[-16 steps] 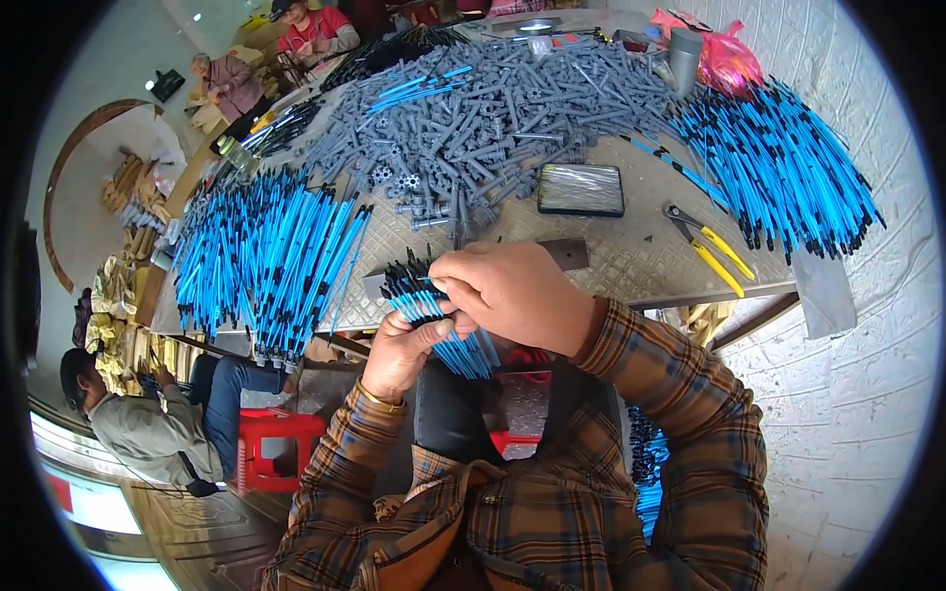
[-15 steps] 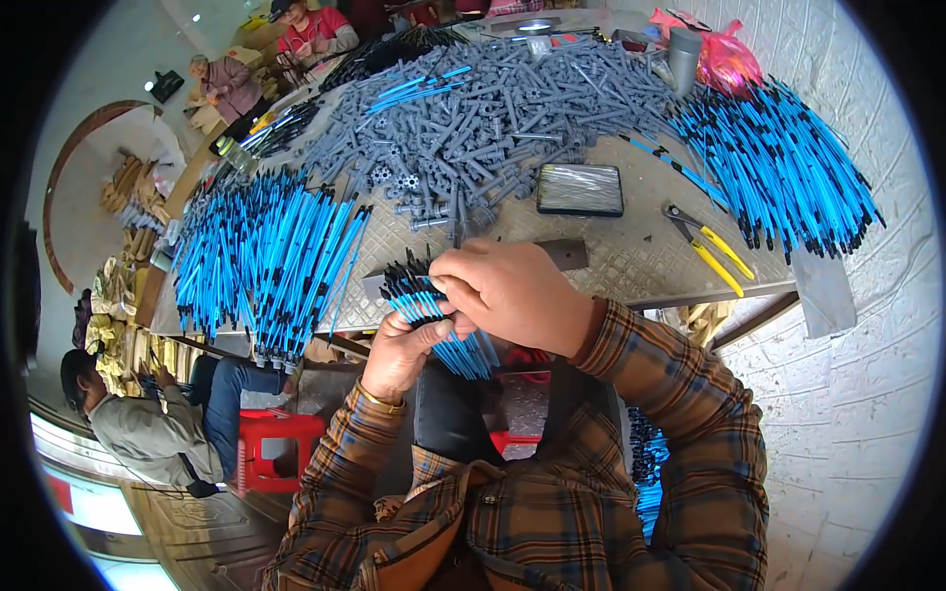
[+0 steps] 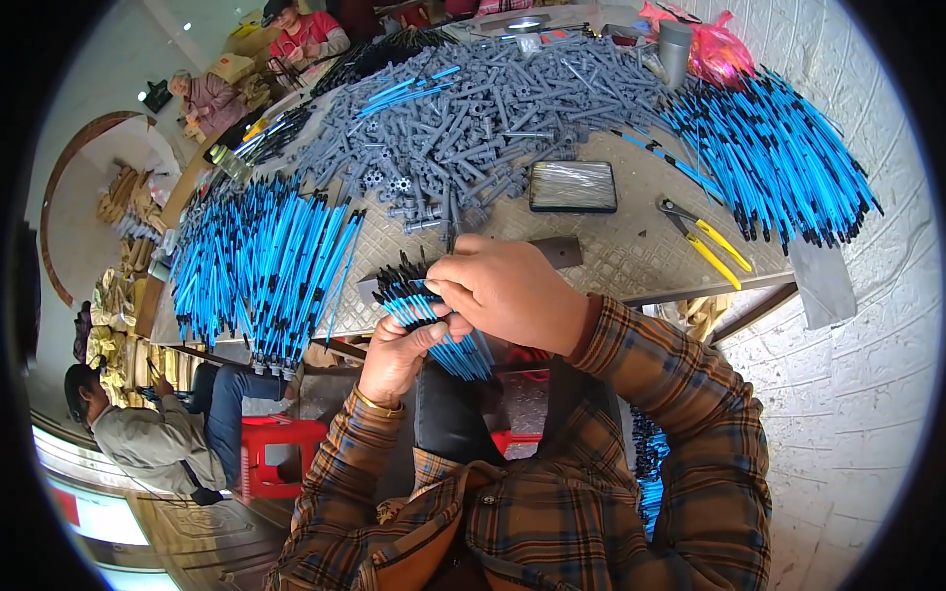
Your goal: The person assembles blue pen-like components into circular holders at a factory workbench.
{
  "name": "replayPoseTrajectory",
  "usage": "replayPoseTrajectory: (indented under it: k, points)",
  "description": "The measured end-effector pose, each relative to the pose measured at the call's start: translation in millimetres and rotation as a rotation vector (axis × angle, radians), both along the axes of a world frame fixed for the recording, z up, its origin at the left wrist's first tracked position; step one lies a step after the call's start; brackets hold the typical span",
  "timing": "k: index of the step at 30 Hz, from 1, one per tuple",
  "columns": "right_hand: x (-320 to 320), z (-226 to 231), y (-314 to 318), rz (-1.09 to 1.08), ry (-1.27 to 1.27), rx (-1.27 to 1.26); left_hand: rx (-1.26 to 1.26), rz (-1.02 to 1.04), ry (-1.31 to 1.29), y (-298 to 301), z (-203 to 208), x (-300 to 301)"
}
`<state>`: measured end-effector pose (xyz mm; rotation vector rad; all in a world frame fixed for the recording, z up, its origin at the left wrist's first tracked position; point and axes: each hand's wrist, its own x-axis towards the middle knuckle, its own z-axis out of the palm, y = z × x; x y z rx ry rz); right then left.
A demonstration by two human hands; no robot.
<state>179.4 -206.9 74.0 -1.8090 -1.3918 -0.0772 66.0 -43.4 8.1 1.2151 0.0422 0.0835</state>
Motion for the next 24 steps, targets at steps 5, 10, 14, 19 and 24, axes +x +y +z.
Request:
replayPoseTrajectory:
  k: [5,10,14,19,24]
  points:
    - [0,0,-1,0.003,-0.020,0.001,0.021,-0.007,-0.014,1,-1,1]
    - [-2,-1,0,-0.004,0.017,0.053,0.046,0.013,-0.013,-1,1,-1]
    - [8,-4,0,0.088,-0.002,0.124,0.032,-0.018,0.008,1,0,1]
    - [12,6,-6,0.094,-0.039,0.045,0.044,-0.023,0.001,1,-1,0]
    - [11,7,-6,0.081,-0.046,0.025,0.052,-0.032,0.003,1,0,1]
